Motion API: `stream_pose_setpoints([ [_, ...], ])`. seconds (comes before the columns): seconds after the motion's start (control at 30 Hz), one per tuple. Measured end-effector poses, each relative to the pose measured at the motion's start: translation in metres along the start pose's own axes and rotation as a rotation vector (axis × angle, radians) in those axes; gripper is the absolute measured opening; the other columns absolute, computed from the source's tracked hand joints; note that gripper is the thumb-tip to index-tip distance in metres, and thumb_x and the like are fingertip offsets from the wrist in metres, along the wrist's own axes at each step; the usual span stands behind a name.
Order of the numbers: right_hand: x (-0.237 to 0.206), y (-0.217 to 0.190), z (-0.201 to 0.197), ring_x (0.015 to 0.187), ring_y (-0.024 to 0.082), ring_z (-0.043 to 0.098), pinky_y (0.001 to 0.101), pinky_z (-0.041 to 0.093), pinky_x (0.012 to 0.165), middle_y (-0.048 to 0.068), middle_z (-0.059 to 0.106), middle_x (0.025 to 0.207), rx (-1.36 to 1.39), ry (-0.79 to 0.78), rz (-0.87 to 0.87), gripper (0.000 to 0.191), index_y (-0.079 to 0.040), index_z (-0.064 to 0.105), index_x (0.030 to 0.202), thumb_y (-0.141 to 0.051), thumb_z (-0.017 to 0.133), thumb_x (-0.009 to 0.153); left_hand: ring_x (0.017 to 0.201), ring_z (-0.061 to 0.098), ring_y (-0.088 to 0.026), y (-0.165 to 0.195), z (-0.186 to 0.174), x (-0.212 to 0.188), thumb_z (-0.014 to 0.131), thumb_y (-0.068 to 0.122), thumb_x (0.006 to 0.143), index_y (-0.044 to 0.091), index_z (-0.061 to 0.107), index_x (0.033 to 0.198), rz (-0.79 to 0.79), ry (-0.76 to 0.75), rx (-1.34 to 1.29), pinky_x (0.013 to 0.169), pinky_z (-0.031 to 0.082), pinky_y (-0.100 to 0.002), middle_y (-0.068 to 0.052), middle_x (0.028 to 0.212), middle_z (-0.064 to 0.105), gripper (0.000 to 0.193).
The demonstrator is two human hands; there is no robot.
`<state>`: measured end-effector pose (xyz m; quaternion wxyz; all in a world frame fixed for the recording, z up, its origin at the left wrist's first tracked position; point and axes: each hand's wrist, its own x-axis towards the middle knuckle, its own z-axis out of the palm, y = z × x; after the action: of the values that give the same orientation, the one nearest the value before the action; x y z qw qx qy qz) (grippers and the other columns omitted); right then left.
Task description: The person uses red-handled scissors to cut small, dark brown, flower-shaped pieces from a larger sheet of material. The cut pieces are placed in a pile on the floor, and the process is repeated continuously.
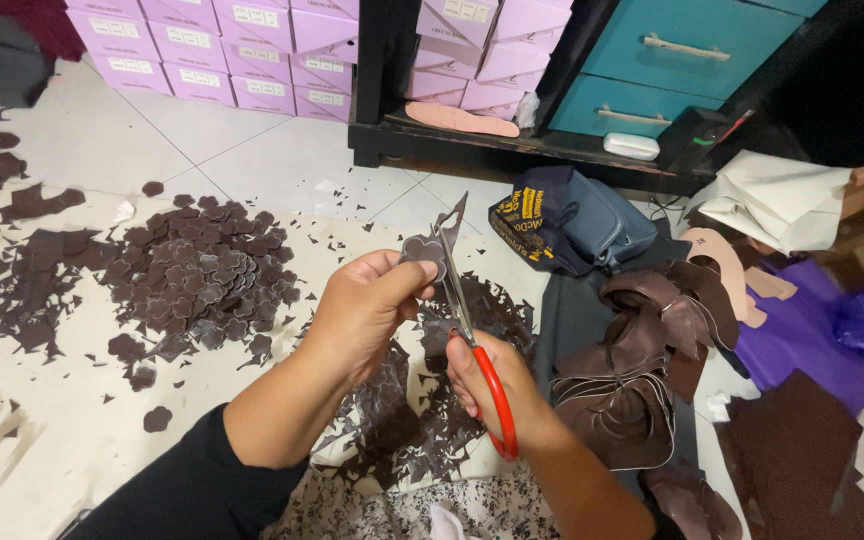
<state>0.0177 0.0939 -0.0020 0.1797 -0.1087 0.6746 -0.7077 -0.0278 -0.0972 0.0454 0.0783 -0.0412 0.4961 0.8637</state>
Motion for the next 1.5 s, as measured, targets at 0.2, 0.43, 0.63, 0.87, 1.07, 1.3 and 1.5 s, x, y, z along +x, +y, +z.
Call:
stream_pose_setpoints([
  [0.2,0.001,-0.002,-0.008,0.057,0.005,0.044,0.0223,0.040,0.050,-0.003,0.046,0.069,-0.086,-0.018,0.001,0.039,-0.008,0.053,0.087,-0.044,0.052,0.104,0.064,0.060,-0.009,0.001,-0.003,0.009,0.075,0.008,0.084,0.002,0.066,0.081,-0.027,-0.035,0.099,0.060,0.048,-0.023,-0.004,0.073,0.068,0.012],
  [0.43,0.004,-0.004,-0.014,0.052,0.005,0.040,0.0217,0.034,0.045,-0.004,0.042,0.065,-0.008,-0.070,-0.013,0.041,-0.009,0.049,0.086,-0.046,0.052,0.103,0.062,0.057,-0.009,0.000,-0.002,0.011,0.075,0.009,0.084,0.002,0.066,0.081,-0.029,-0.031,0.115,0.059,0.046,-0.022,-0.004,0.072,0.068,0.011],
  [0.63,0.004,-0.007,-0.016,0.049,0.005,0.041,0.0215,0.034,0.043,-0.004,0.043,0.062,-0.018,-0.073,0.022,0.045,-0.008,0.050,0.086,-0.050,0.053,0.101,0.061,0.055,-0.008,0.004,-0.004,0.010,0.074,0.010,0.084,0.004,0.067,0.081,-0.063,-0.025,0.094,0.057,0.044,-0.022,-0.003,0.072,0.067,0.010],
  [0.87,0.003,-0.008,-0.015,0.048,0.005,0.040,0.0214,0.034,0.042,-0.003,0.043,0.061,-0.020,-0.075,0.054,0.047,-0.007,0.050,0.084,-0.052,0.054,0.101,0.062,0.056,-0.008,0.006,-0.005,0.008,0.072,0.010,0.084,0.003,0.068,0.082,-0.082,-0.022,0.060,0.057,0.044,-0.021,-0.003,0.073,0.068,0.008],
  [1.07,0.001,-0.008,-0.013,0.048,0.006,0.039,0.0221,0.035,0.044,-0.003,0.043,0.061,-0.010,-0.091,0.051,0.045,-0.008,0.051,0.086,-0.050,0.055,0.101,0.062,0.055,-0.007,0.006,-0.005,0.007,0.073,0.013,0.087,0.004,0.068,0.085,-0.072,-0.041,0.085,0.057,0.042,-0.021,-0.003,0.073,0.067,0.010],
  [1.3,0.001,-0.011,-0.018,0.059,0.006,0.045,0.0224,0.041,0.052,-0.003,0.047,0.070,-0.054,-0.103,0.001,0.039,-0.008,0.054,0.094,-0.046,0.054,0.102,0.061,0.055,-0.007,0.001,0.003,0.010,0.074,0.012,0.087,0.001,0.070,0.086,-0.057,-0.067,0.155,0.057,0.043,-0.021,-0.003,0.074,0.068,0.011],
  [1.5,0.006,-0.010,-0.022,0.058,0.007,0.044,0.0227,0.040,0.050,-0.002,0.047,0.071,0.024,-0.108,0.053,0.039,-0.006,0.052,0.093,-0.044,0.052,0.104,0.067,0.058,-0.003,0.000,0.003,0.013,0.072,0.008,0.086,0.004,0.070,0.094,0.086,-0.052,0.136,0.061,0.044,-0.019,0.001,0.081,0.070,0.009],
])
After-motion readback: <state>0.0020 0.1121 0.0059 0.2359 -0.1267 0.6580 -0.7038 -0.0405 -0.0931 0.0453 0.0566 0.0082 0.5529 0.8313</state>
